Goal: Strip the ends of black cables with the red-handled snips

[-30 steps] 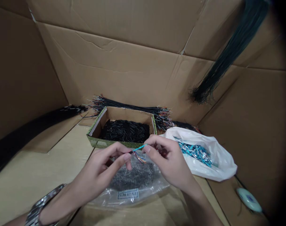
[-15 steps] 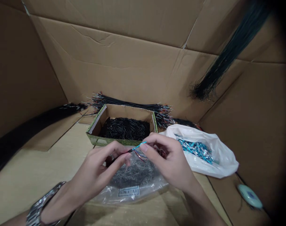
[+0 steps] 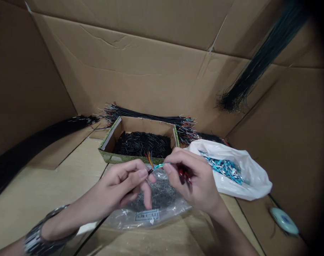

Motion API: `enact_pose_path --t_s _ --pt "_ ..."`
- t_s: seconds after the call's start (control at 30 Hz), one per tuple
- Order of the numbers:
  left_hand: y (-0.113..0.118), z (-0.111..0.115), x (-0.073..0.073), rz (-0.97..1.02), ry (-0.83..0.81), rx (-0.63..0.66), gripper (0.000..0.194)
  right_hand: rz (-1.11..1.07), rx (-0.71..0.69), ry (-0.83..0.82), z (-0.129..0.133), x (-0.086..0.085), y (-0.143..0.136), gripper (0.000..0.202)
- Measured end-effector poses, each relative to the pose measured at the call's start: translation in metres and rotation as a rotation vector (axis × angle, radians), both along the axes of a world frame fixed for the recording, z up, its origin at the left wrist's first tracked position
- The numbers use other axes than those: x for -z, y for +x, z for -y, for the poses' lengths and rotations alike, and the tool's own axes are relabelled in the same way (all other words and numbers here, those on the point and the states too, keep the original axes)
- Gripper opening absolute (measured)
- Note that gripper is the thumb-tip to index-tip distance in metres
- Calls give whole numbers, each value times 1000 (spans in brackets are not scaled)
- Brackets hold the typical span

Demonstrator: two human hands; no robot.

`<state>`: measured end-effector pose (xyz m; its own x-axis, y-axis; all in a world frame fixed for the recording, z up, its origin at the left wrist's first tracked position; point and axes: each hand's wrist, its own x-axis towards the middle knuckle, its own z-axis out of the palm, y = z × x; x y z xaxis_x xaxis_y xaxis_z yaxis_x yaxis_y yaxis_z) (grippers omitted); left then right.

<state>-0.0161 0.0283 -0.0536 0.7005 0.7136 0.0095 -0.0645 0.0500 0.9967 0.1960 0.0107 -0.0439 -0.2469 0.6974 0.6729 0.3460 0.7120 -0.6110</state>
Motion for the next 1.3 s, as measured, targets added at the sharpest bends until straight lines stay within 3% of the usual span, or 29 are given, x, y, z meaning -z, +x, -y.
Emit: enact_pose_path --t_s 0.07,0.13,0.33,0.47,0.6,0.73,0.97,1.07,1.2,1.3 --pt "1 0 1 58 -80 26 29 -9 -3 17 0 1 -1 8" --pt "1 1 3 79 -52 -23 26 -51 -3 -52 1 1 -3 6" --pt "2 8 6 -27 230 -214 20 -184 -41 -402 5 0 -12 16" --pt "0 9 8 -130 416 -261 21 -242 -73 -489 5 -1 -14 14" --pt "-1 8 8 -159 464 -268 20 -279 -131 -501 3 0 -13 9" --pt "-1 9 8 -116 415 -229 18 -293 -163 -499 2 3 -13 8" --pt "-1 8 9 130 7 -8 21 -295 -167 -553 -4 9 -20 15" --pt "-4 5 8 168 -11 -52 24 -186 -157 -641 -4 2 -17 5" --pt "-6 0 7 185 30 -160 21 -73 -152 -656 7 -15 -3 21" --pt "-5 -2 8 178 55 -185 21 -17 -177 -597 15 -23 5 21"
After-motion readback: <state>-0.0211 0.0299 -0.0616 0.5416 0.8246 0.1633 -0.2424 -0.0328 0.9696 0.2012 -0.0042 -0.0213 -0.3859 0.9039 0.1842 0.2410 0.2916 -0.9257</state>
